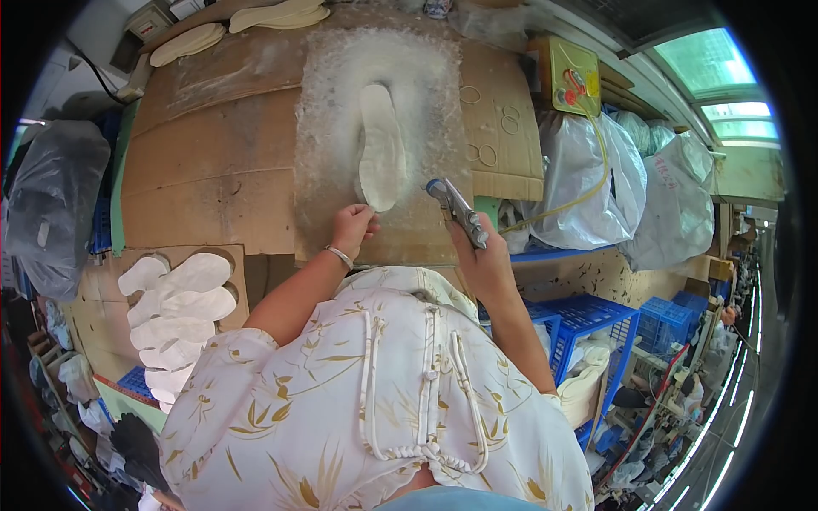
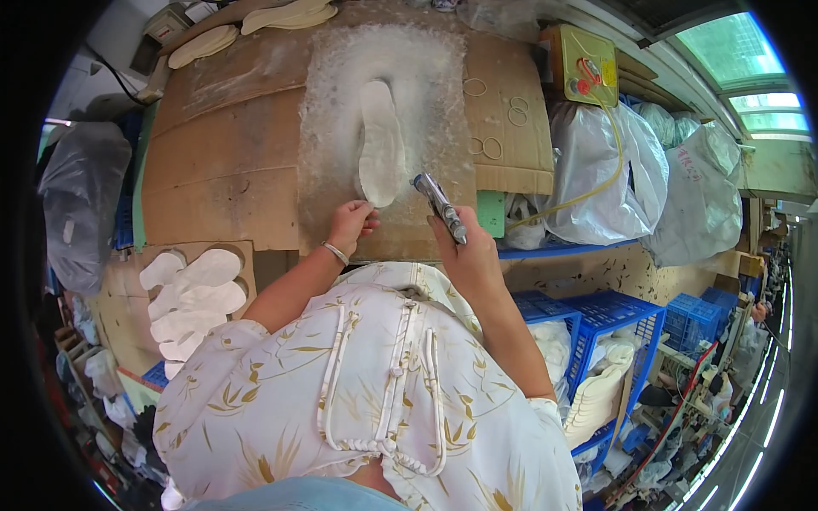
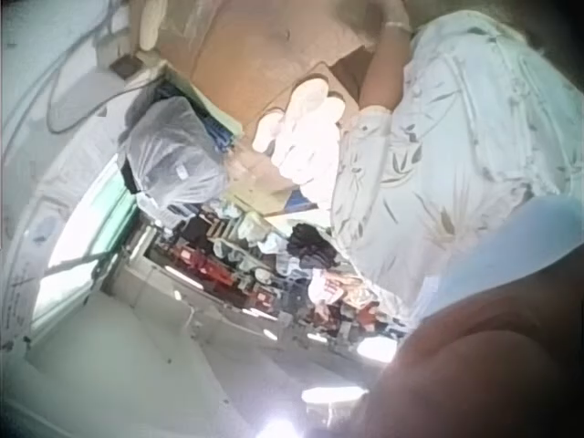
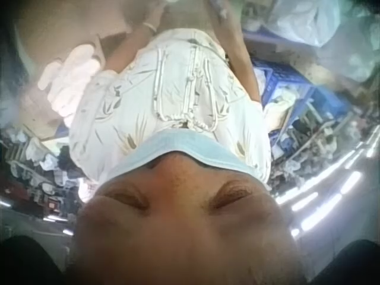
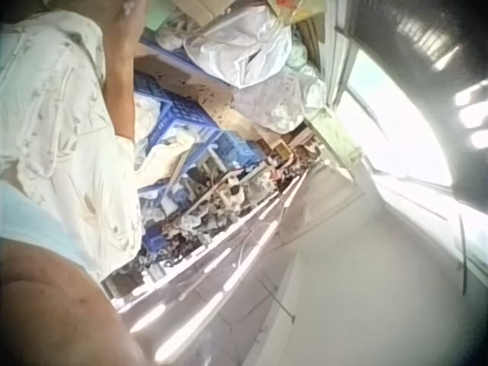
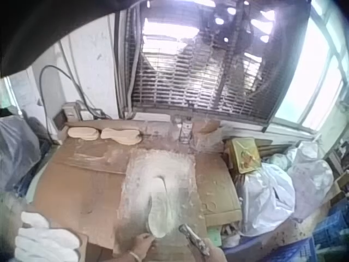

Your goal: Apply adhesive to shoe insoles or midsoles using a spray gun and then stack the parts.

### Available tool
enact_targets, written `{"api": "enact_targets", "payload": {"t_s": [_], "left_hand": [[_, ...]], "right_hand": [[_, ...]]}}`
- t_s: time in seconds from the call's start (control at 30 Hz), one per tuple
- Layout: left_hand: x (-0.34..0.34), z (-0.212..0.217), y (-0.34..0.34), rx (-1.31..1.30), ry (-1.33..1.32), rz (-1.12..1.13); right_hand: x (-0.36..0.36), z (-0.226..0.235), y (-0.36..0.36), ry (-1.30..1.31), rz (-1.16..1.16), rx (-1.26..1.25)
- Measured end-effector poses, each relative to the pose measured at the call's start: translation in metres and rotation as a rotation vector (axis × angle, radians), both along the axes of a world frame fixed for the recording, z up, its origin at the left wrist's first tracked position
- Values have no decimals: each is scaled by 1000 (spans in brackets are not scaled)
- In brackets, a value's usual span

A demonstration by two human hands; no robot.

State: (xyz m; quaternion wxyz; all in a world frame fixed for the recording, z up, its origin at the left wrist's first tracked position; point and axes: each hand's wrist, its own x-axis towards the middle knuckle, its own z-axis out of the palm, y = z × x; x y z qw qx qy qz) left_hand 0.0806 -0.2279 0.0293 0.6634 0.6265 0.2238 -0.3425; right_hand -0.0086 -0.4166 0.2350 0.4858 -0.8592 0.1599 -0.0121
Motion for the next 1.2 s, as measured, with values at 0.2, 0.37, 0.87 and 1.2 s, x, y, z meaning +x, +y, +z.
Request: {"api": "enact_targets", "payload": {"t_s": [0.2,0.37,0.87,1.2], "left_hand": [[-1,0,0,-4,-1,0],[-1,0,-1,3,7,-7],[-1,-2,0,-15,9,-8],[-1,-1,0,-6,14,-7]], "right_hand": [[-9,1,3,31,49,-4],[-18,-1,4,55,63,1],[-29,-1,7,106,44,1],[-43,-4,11,152,72,33]]}}
